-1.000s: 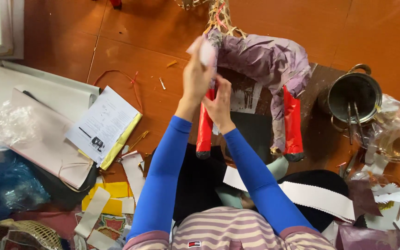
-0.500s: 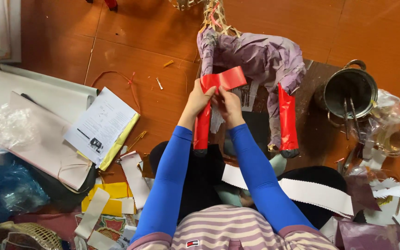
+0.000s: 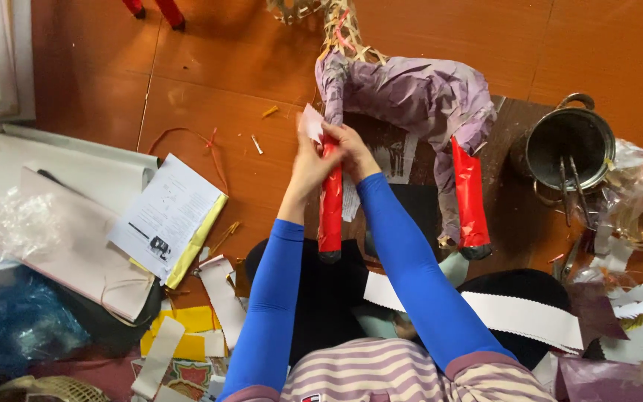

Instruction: Crafting a giraffe sculpture by applying paper and tape to a frame

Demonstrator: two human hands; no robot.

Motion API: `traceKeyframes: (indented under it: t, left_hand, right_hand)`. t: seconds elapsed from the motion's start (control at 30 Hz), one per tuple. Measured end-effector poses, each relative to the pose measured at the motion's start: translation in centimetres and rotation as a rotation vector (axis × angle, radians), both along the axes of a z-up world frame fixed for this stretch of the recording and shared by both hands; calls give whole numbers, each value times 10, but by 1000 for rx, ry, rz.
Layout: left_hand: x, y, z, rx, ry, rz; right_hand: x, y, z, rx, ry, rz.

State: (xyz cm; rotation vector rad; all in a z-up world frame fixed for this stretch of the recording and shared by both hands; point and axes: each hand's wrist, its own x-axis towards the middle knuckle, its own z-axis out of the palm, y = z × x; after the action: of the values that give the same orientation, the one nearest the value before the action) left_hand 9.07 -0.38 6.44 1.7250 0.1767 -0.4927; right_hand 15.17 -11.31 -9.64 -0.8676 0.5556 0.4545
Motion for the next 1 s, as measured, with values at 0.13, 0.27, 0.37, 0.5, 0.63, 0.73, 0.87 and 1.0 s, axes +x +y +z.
traceKeyframes:
  t: [0.13,0.27,0.37,0.5,0.63,0.73,0.87,1.0]
  left_hand:
    - [13,-7,-5,308,-255,180]
    - [23,-28,-40,490,-494,253]
    - [26,-32,-55,683,-550,156]
    - [39,-23,-86,775,-563,31]
    - [45,-21,-93,938,-574,-78]
    - [48,-21,-101,1022,-599,-97]
    - [53,-22,-109,1107,-633,-97]
    - [43,-34,-97,1047,-644,-57]
  right_hand:
    - [-3,14,19,-71,-88,-91]
    - [-14,-19,67,-625,-197,256]
    - [-71,-66,180,-815,-402,216]
    - [-138,-203,167,-1343,-672,-227]
    - [-194,-364,92,-2061,-316,-54]
    - [-211,-423,52,-2214,61,188]
    - [-220,-434,66,-2275,66,224]
    - [-253,-397,140,-2116,28,280]
